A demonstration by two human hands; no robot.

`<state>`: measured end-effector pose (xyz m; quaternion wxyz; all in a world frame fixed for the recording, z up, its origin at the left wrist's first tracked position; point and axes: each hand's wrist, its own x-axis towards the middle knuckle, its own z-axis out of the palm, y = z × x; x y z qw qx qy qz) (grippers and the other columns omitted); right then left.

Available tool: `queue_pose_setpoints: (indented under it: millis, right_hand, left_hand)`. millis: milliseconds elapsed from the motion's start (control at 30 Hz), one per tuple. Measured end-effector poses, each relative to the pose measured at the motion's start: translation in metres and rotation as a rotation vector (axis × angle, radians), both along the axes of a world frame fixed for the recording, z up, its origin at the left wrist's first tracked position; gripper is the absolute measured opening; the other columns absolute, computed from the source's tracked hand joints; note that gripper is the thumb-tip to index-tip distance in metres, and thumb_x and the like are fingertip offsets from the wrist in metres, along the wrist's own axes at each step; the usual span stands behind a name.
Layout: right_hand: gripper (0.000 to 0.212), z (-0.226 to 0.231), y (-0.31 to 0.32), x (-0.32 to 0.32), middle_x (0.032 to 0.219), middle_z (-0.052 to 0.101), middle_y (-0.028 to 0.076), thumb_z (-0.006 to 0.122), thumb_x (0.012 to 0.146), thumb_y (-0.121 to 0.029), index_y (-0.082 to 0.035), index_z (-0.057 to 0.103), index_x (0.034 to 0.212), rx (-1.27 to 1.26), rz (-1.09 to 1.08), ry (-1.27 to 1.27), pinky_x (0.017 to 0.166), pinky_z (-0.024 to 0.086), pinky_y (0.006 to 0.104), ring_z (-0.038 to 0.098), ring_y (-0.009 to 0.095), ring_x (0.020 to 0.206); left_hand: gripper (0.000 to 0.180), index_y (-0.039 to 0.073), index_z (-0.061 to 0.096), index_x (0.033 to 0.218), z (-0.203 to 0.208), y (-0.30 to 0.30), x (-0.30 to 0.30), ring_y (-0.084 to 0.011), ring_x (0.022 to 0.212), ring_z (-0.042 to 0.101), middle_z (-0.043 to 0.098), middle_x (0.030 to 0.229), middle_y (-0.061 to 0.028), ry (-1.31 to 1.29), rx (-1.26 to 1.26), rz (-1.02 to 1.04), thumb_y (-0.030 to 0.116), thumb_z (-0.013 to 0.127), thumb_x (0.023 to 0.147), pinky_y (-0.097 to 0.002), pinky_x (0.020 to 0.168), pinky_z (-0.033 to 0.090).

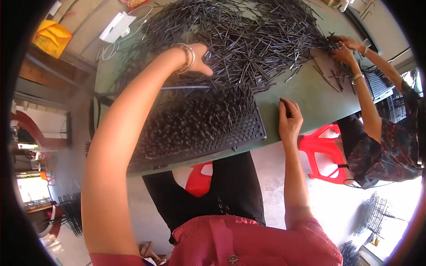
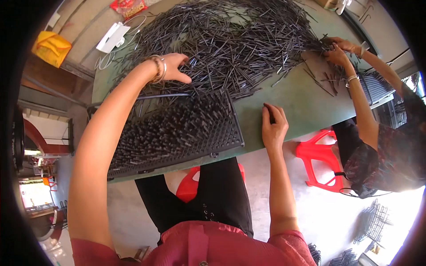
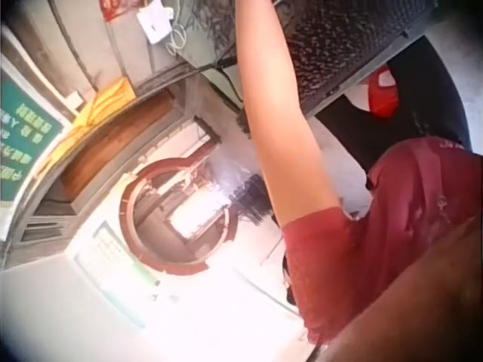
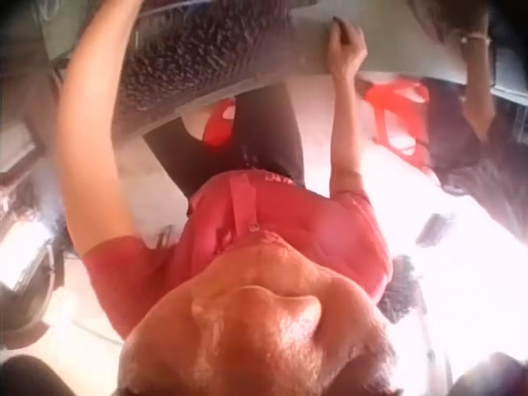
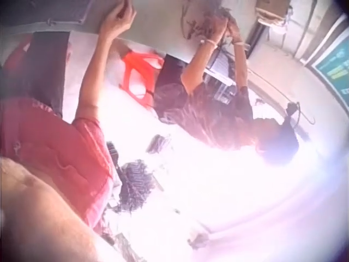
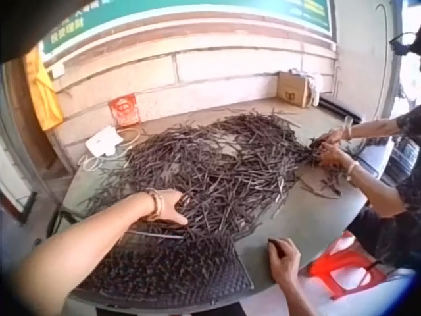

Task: Manually inserting bundles of black wire into a base to assemble a brush.

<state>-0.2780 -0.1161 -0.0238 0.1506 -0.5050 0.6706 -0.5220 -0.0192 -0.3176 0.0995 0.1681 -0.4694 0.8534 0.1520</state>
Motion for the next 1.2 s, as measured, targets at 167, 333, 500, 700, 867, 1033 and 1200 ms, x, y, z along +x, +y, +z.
queue_pose_setpoints:
  millis: [167, 333, 500, 700, 867, 1033, 1200]
  right_hand:
    - [0.011, -0.002, -0.002, -0.006, 0.087, 0.062, 0.01, 0.062, 0.083, -0.004, 0.001, 0.065, 0.092, 0.048, 0.012, -0.018, 0.067, 0.047, 0.0261, 0.06, 0.017, 0.072]
    - [0.009, -0.003, -0.005, -0.01, 0.087, 0.061, 0.011, 0.062, 0.083, -0.002, 0.002, 0.065, 0.091, 0.013, 0.026, -0.023, 0.067, 0.047, 0.0258, 0.06, 0.018, 0.073]
    - [0.01, -0.003, -0.006, -0.005, 0.087, 0.062, 0.008, 0.062, 0.083, -0.003, 0.001, 0.065, 0.092, 0.028, 0.031, -0.079, 0.066, 0.046, 0.0246, 0.058, 0.014, 0.071]
    - [0.011, -0.004, -0.003, -0.008, 0.088, 0.062, 0.008, 0.063, 0.083, -0.004, 0.001, 0.065, 0.092, 0.043, 0.031, -0.062, 0.066, 0.046, 0.0243, 0.058, 0.014, 0.072]
    - [0.011, -0.005, -0.002, -0.007, 0.088, 0.062, 0.008, 0.063, 0.083, -0.004, 0.001, 0.065, 0.092, 0.009, 0.037, -0.051, 0.067, 0.046, 0.0247, 0.059, 0.015, 0.073]
    - [0.01, -0.001, -0.001, -0.008, 0.087, 0.062, 0.009, 0.063, 0.083, -0.004, 0.001, 0.065, 0.092, 0.041, 0.035, -0.069, 0.068, 0.046, 0.0249, 0.059, 0.015, 0.073]
    - [0.01, -0.003, -0.002, -0.009, 0.085, 0.061, 0.008, 0.063, 0.083, -0.004, 0.001, 0.065, 0.092, 0.035, 0.026, -0.067, 0.067, 0.046, 0.025, 0.058, 0.015, 0.073]
  left_hand:
    - [0.123, -0.013, 0.037, 0.129, -0.035, -0.028, -0.064, -0.0363, 0.124, 0.041, 0.041, 0.132, -0.027, -0.402, 0.189, -0.04, 0.077, 0.067, 0.051, -0.0399, 0.1, 0.039]
    - [0.125, -0.013, 0.041, 0.125, -0.058, -0.052, -0.072, -0.0375, 0.123, 0.042, 0.041, 0.131, -0.0294, -0.362, -0.033, 0.001, 0.074, 0.074, 0.041, -0.0403, 0.096, 0.042]
    - [0.105, -0.009, 0.047, 0.103, -0.087, -0.087, -0.036, -0.0324, 0.103, 0.052, 0.052, 0.105, -0.0204, -0.192, -0.243, 0.038, 0.073, 0.075, 0.044, -0.0389, 0.088, 0.047]
    - [0.126, -0.009, 0.05, 0.119, -0.087, -0.057, -0.037, -0.0337, 0.11, 0.055, 0.052, 0.122, -0.0246, -0.482, -0.208, 0.098, 0.088, 0.06, 0.039, -0.039, 0.089, 0.048]
    - [0.106, -0.009, 0.05, 0.115, -0.072, -0.069, -0.046, -0.0304, 0.103, 0.057, 0.056, 0.113, -0.0207, -0.42, 0.001, 0.173, 0.07, 0.075, 0.05, -0.0393, 0.083, 0.049]
    - [0.093, -0.01, 0.046, 0.118, -0.072, -0.062, -0.043, -0.0304, 0.103, 0.057, 0.055, 0.114, -0.0218, -0.306, 0.01, 0.096, 0.057, 0.077, 0.062, -0.0396, 0.084, 0.048]
    - [0.097, -0.01, 0.055, 0.103, -0.068, -0.057, -0.057, -0.0297, 0.097, 0.059, 0.059, 0.106, -0.0203, -0.379, -0.001, 0.145, 0.069, 0.074, 0.052, -0.0388, 0.08, 0.05]
